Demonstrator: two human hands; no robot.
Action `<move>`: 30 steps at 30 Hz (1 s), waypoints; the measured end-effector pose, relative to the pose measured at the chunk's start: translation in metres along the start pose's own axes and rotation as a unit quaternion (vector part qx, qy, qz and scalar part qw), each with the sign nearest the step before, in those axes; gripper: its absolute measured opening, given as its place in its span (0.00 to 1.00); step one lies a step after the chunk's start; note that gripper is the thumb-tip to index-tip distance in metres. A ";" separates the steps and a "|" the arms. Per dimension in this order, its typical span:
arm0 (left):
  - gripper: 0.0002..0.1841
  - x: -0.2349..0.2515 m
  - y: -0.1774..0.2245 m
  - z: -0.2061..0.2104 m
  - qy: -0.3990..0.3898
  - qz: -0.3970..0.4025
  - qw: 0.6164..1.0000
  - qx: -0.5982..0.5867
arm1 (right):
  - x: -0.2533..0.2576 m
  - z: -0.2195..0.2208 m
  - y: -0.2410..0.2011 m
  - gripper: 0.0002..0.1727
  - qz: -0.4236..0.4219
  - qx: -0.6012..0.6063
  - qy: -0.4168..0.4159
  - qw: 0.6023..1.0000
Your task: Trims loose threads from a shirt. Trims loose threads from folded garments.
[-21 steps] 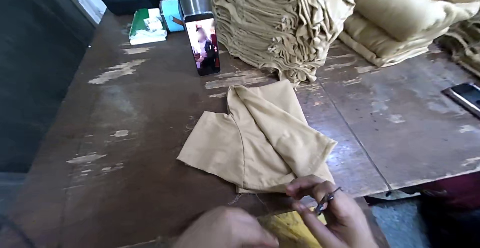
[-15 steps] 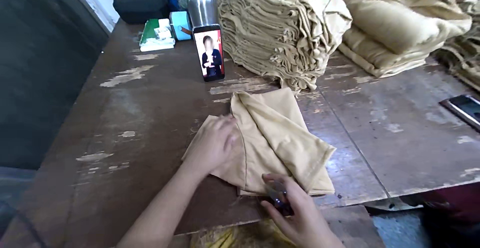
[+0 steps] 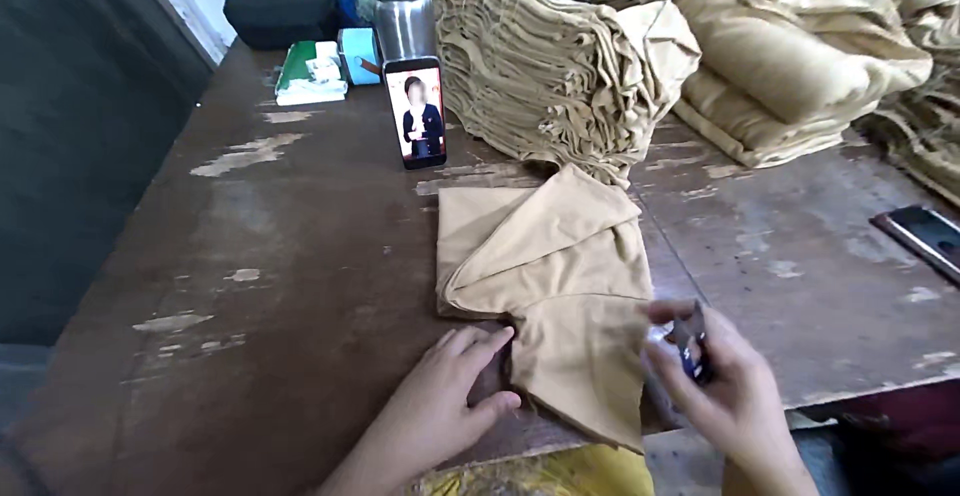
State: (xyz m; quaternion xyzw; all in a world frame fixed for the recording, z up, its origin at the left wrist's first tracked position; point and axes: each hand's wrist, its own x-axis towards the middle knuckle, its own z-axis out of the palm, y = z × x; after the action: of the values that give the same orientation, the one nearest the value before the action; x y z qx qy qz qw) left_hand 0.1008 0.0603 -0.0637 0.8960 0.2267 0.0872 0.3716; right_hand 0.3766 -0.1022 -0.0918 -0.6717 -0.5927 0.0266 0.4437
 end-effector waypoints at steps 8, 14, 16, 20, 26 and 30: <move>0.12 0.012 0.010 0.052 0.145 0.039 0.987 0.049 | -0.035 0.053 -0.015 0.08 -0.032 0.113 -0.079 0.990; 0.08 0.001 0.013 0.062 0.192 0.058 0.979 0.033 | -0.041 0.033 -0.015 0.08 -0.026 0.172 -0.100 0.980; 0.09 -0.001 0.017 0.071 0.250 0.065 0.966 0.034 | -0.040 0.025 -0.016 0.08 -0.030 0.194 -0.095 0.976; 0.12 0.001 0.019 0.082 0.315 0.082 0.945 0.016 | -0.024 0.015 -0.025 0.08 -0.063 0.207 -0.050 0.975; 0.15 0.012 0.017 0.079 0.285 0.051 0.950 -0.114 | 0.014 0.040 -0.035 0.09 -0.058 0.111 0.107 0.986; 0.31 0.017 0.023 0.068 0.232 -0.030 0.850 -0.472 | 0.017 0.073 -0.033 0.09 0.014 0.058 0.059 0.997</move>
State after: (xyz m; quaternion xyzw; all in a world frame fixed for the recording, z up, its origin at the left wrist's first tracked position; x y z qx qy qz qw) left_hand 0.1456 0.0117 -0.0961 0.5591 0.2646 0.3779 0.6889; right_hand 0.3154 -0.0501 -0.1069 -0.6535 -0.5538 0.0276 0.5152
